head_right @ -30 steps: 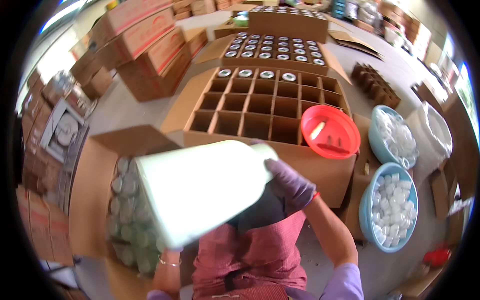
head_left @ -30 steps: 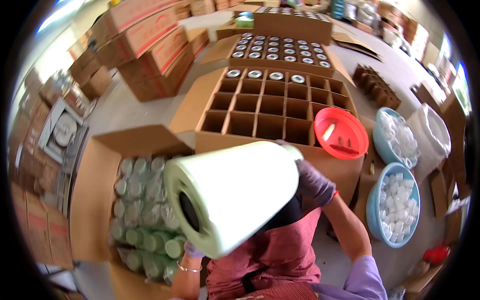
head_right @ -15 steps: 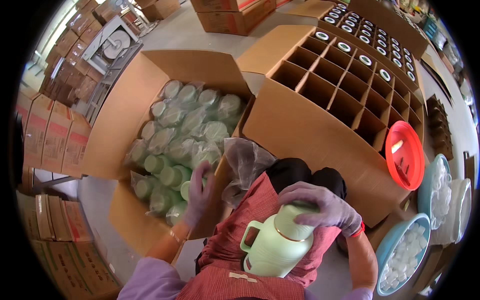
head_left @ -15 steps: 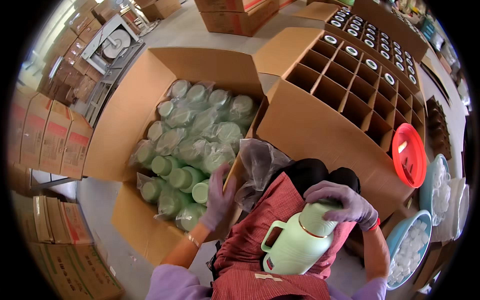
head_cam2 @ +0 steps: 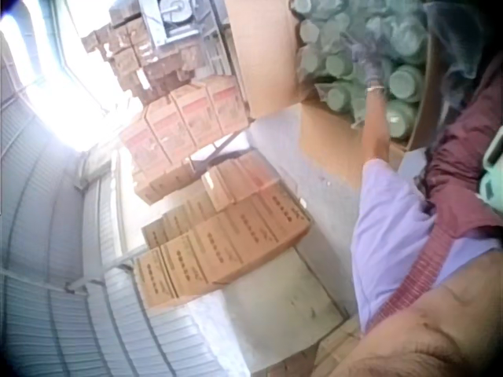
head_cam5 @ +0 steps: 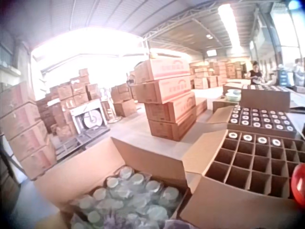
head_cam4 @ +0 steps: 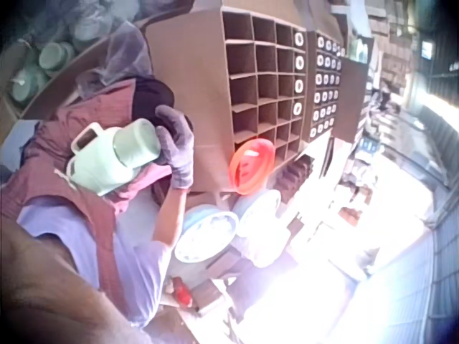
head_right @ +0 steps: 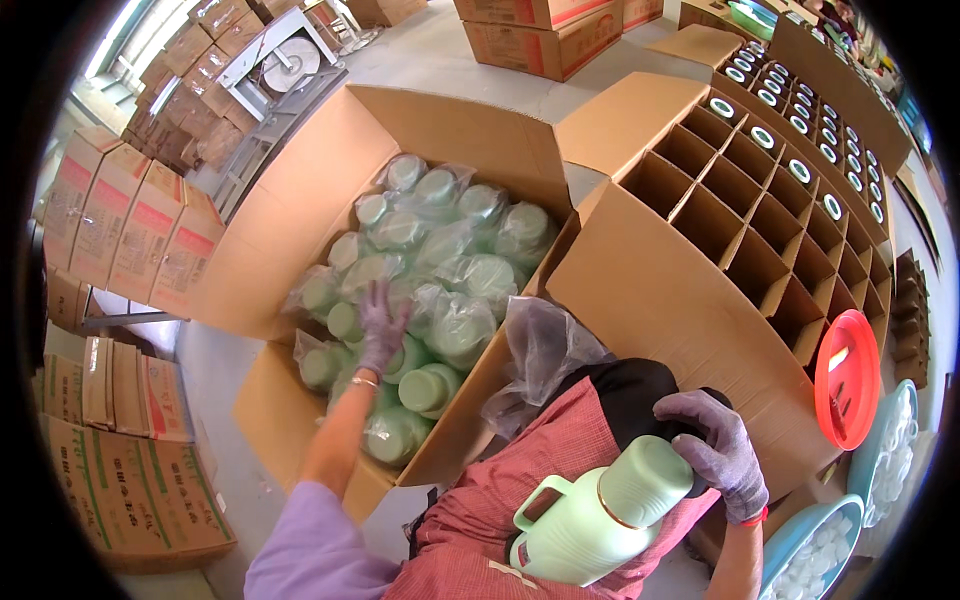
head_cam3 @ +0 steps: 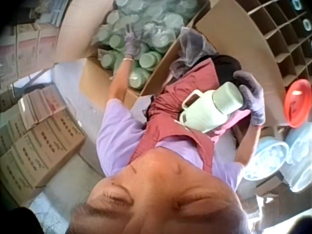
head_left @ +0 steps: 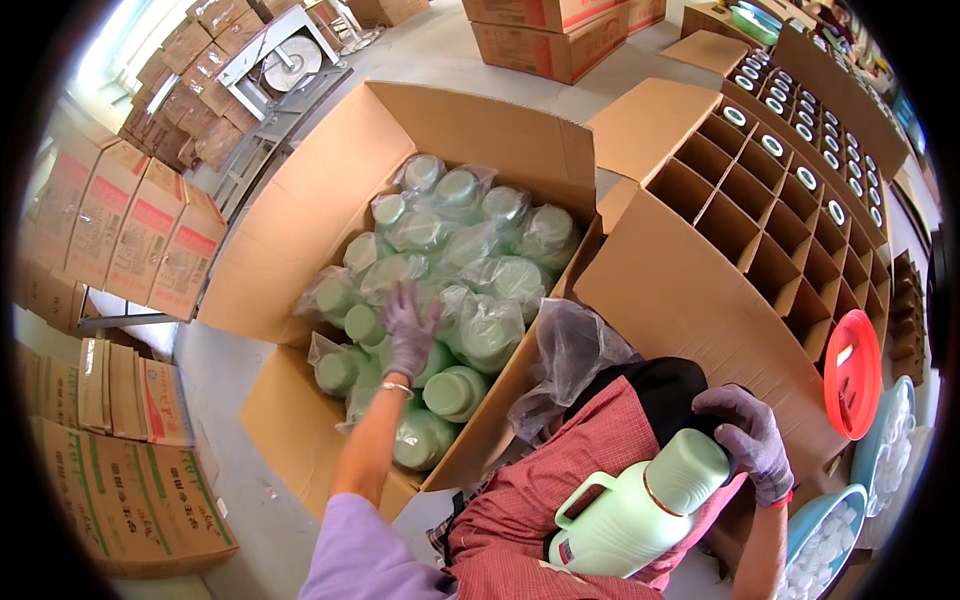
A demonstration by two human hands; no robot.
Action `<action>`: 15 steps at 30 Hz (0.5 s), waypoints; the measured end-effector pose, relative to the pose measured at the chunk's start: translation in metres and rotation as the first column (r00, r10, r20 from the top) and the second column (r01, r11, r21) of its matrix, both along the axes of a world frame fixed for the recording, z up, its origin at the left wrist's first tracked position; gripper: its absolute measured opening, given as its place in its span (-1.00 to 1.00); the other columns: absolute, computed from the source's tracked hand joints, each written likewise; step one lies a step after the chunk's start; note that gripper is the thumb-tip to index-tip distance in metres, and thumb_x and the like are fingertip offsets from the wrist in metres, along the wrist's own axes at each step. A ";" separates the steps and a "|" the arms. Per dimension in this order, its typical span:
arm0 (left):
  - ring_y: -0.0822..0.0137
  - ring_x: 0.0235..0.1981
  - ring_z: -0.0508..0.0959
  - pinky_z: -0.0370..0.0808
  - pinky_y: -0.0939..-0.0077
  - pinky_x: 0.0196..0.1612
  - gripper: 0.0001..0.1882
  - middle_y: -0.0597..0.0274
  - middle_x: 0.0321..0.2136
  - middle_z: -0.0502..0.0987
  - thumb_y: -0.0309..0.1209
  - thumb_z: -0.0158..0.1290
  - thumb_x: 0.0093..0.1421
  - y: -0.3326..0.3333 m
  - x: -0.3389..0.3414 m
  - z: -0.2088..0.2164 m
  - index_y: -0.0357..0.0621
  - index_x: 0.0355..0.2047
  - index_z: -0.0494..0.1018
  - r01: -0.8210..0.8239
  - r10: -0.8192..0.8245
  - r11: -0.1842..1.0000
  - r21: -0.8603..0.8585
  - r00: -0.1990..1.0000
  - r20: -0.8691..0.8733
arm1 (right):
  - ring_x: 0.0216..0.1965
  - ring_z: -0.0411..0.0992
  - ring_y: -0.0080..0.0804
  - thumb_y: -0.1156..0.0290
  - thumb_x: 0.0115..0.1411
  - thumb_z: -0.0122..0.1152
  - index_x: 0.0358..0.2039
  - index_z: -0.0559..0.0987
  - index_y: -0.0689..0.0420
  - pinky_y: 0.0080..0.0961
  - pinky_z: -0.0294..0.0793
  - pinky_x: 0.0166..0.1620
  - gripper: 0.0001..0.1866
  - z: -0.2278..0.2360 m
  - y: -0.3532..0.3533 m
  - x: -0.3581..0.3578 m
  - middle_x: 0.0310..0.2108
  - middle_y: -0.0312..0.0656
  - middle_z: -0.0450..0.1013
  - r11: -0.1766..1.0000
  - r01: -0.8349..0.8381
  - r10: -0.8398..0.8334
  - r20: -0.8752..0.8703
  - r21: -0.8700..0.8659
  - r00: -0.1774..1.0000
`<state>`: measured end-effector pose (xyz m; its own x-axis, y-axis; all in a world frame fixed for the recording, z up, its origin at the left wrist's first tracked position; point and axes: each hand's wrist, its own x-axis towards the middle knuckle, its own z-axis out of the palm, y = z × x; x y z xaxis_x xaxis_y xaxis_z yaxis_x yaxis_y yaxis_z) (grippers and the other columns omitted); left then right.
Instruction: The person assembles and packs light green thermos flasks. They place a metal liner into the flask, screw on the lid, and then wrap the flask in a plastic bag before placing it into a cardboard box.
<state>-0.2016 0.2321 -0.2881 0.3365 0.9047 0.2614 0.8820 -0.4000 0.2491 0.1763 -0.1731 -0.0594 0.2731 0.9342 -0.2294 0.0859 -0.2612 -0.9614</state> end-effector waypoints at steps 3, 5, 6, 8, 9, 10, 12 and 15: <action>-0.15 0.36 0.05 -0.02 -0.22 0.33 -0.34 -0.02 0.39 0.04 0.14 -0.06 0.26 0.052 -0.048 0.015 0.04 0.25 0.34 -0.310 0.299 0.946 -0.093 0.947 -0.121 | -0.09 0.48 -0.29 0.45 -0.06 0.14 -0.12 0.57 0.32 -0.42 0.42 0.07 -0.57 -0.001 -0.003 -0.002 -0.18 -0.08 0.51 0.999 0.031 -0.030 0.049 -0.020 0.998; -0.18 0.36 0.05 -0.03 -0.24 0.33 -0.42 0.15 0.41 0.04 0.16 -0.20 0.30 0.078 -0.067 0.024 0.23 0.19 0.42 -0.488 0.417 0.855 -0.177 0.849 -0.326 | -0.10 0.48 -0.29 0.45 -0.05 0.14 -0.12 0.57 0.32 -0.42 0.43 0.06 -0.57 0.002 -0.004 -0.001 -0.20 -0.08 0.51 0.998 0.053 -0.050 0.082 -0.034 0.995; -0.15 0.38 0.02 -0.05 -0.26 0.33 -0.42 0.18 0.42 0.02 0.13 -0.22 0.31 0.089 -0.071 0.022 0.17 0.19 0.42 -0.482 0.385 0.838 -0.255 0.854 -0.351 | -0.11 0.48 -0.30 0.45 -0.04 0.14 -0.12 0.57 0.32 -0.42 0.43 0.05 -0.58 0.005 -0.005 -0.003 -0.21 -0.08 0.51 0.997 0.067 -0.062 0.098 -0.040 0.993; -0.10 0.41 -0.04 -0.09 -0.30 0.34 -0.42 0.25 0.44 -0.03 0.06 -0.24 0.33 0.099 -0.079 0.008 0.05 0.18 0.44 -0.459 0.301 0.789 -0.409 0.868 -0.394 | -0.11 0.48 -0.31 0.46 -0.03 0.13 -0.12 0.57 0.32 -0.43 0.45 0.04 -0.59 0.009 -0.006 -0.006 -0.22 -0.08 0.51 0.993 0.099 -0.091 0.124 -0.059 0.988; -0.08 0.40 0.00 -0.06 -0.25 0.35 -0.43 0.21 0.42 0.01 0.02 -0.22 0.34 0.111 -0.097 -0.010 -0.02 0.18 0.43 -0.431 0.318 0.819 -0.378 0.890 -0.326 | -0.12 0.49 -0.31 0.46 -0.02 0.12 -0.12 0.57 0.32 -0.43 0.45 0.04 -0.59 0.009 -0.004 -0.006 -0.22 -0.09 0.50 0.993 0.098 -0.089 0.126 -0.069 0.988; -0.05 0.40 0.03 -0.02 -0.19 0.36 -0.44 0.17 0.41 0.05 -0.02 -0.20 0.35 0.123 -0.134 -0.036 -0.09 0.18 0.42 -0.431 0.355 0.837 -0.337 0.897 -0.264 | -0.12 0.49 -0.32 0.46 -0.02 0.12 -0.12 0.57 0.32 -0.44 0.45 0.04 -0.60 0.008 0.002 -0.007 -0.22 -0.09 0.50 0.995 0.070 -0.061 0.115 -0.077 0.992; -0.02 0.36 0.13 0.05 -0.04 0.37 -0.47 0.07 0.36 0.15 -0.10 -0.17 0.37 0.144 -0.213 -0.057 -0.19 0.17 0.41 -0.369 0.386 0.893 -0.258 0.922 0.018 | -0.12 0.49 -0.35 0.50 0.01 0.10 -0.10 0.55 0.32 -0.45 0.46 0.05 -0.61 0.000 0.016 -0.007 -0.21 -0.10 0.50 0.998 0.019 -0.016 0.048 -0.056 0.999; 0.01 0.28 0.27 0.16 0.20 0.36 -0.52 -0.04 0.24 0.32 -0.20 -0.17 0.39 0.135 -0.193 -0.044 -0.28 0.14 0.41 0.042 0.115 0.980 -0.194 0.676 0.728 | -0.11 0.49 -0.38 0.53 0.05 0.08 -0.09 0.55 0.32 -0.45 0.46 0.06 -0.62 -0.003 0.017 -0.005 -0.16 -0.12 0.50 0.998 0.035 -0.036 -0.013 -0.059 0.999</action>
<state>-0.3947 0.3671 -0.3322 0.0736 0.9675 0.2417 0.3966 -0.2508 0.8831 0.1714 -0.1557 -0.0622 0.3020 0.9088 -0.2879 0.0627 -0.3203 -0.9452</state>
